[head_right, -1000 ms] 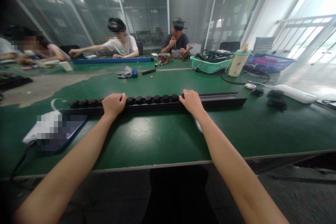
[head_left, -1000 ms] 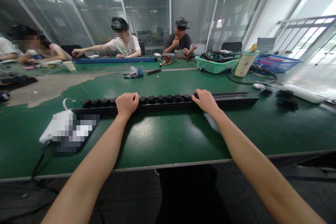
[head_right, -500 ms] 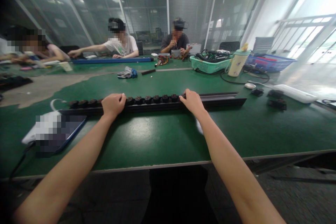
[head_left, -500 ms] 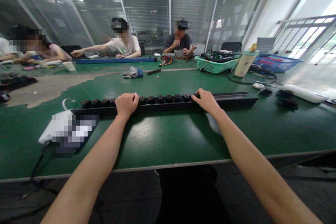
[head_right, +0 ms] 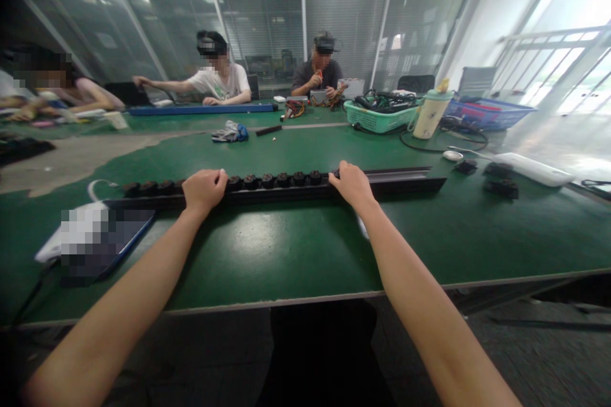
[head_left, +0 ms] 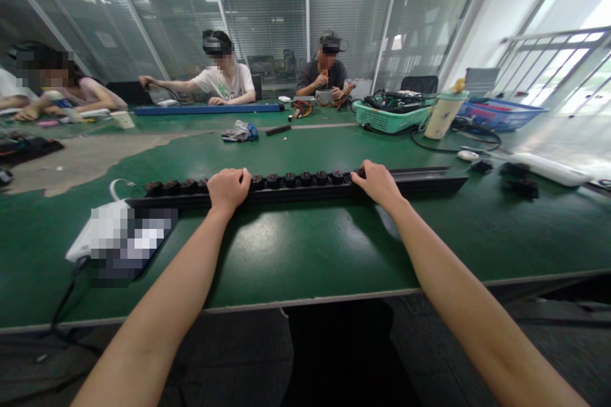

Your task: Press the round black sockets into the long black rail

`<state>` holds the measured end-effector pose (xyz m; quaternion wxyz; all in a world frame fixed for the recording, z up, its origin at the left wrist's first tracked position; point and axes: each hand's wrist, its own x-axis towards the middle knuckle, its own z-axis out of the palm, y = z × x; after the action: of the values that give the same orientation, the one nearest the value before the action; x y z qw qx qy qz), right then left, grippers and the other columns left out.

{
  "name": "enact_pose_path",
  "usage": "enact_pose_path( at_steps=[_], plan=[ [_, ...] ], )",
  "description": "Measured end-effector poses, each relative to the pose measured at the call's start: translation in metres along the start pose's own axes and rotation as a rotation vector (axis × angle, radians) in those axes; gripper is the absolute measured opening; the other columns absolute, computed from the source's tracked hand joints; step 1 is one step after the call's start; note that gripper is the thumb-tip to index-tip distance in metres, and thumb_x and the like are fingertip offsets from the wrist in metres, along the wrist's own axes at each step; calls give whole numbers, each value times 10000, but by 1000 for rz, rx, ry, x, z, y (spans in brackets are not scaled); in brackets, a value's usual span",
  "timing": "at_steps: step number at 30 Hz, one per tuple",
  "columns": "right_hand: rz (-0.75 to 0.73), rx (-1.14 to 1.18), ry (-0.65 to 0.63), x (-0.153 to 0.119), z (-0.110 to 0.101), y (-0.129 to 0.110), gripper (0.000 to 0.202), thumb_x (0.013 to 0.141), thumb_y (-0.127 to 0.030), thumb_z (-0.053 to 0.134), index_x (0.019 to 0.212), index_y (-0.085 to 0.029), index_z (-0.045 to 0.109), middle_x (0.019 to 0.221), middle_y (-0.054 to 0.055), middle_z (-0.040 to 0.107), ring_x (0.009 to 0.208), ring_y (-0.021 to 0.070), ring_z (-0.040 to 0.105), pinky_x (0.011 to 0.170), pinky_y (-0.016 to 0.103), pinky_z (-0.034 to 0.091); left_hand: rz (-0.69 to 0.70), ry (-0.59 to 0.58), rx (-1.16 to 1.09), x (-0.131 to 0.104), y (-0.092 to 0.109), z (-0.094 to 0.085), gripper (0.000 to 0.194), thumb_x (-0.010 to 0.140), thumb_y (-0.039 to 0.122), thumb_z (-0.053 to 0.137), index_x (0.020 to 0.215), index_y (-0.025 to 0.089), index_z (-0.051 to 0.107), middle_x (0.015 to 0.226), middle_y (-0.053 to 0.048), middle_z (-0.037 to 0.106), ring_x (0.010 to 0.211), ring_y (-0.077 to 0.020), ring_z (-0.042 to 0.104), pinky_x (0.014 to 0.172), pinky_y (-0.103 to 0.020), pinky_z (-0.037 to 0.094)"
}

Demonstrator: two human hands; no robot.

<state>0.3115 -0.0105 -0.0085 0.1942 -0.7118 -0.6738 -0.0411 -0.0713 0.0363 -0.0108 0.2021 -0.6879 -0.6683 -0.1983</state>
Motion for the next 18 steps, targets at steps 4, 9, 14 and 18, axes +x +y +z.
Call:
enact_pose_path(
  at_steps=[4, 9, 14, 18],
  plan=[
    [18, -1, -5, -2, -2, 0, 243, 1067, -368, 584, 1104, -142, 663, 1122, 189, 766, 1018, 275, 715, 823, 314, 483, -3, -11, 2, 0, 1, -2, 558, 1050, 397, 311, 880, 152, 782, 970, -177, 782, 890, -307, 690, 645, -375, 311],
    [37, 13, -5, -2, -3, -2, 250, 1054, -378, 599, 1113, -146, 669, 1125, 179, 769, 1006, 273, 721, 808, 312, 488, -8, -20, -8, -1, 2, -4, 550, 1046, 393, 319, 889, 150, 788, 971, -184, 779, 890, -310, 687, 655, -378, 324],
    [39, -3, 15, -1, -2, 1, 252, 1042, -349, 593, 1125, -124, 673, 1120, 200, 768, 1019, 289, 722, 830, 331, 503, -4, -15, -4, 0, 1, -2, 564, 1047, 399, 306, 894, 152, 789, 981, -188, 781, 888, -315, 685, 662, -379, 332],
    [60, -19, 19, -1, -2, 6, 260, 1036, -351, 588, 1113, -123, 684, 1116, 208, 771, 1014, 294, 728, 831, 338, 509, 4, -8, 0, 0, 0, -1, 574, 1047, 404, 294, 895, 153, 787, 981, -187, 787, 890, -316, 689, 653, -381, 331]
  ],
)
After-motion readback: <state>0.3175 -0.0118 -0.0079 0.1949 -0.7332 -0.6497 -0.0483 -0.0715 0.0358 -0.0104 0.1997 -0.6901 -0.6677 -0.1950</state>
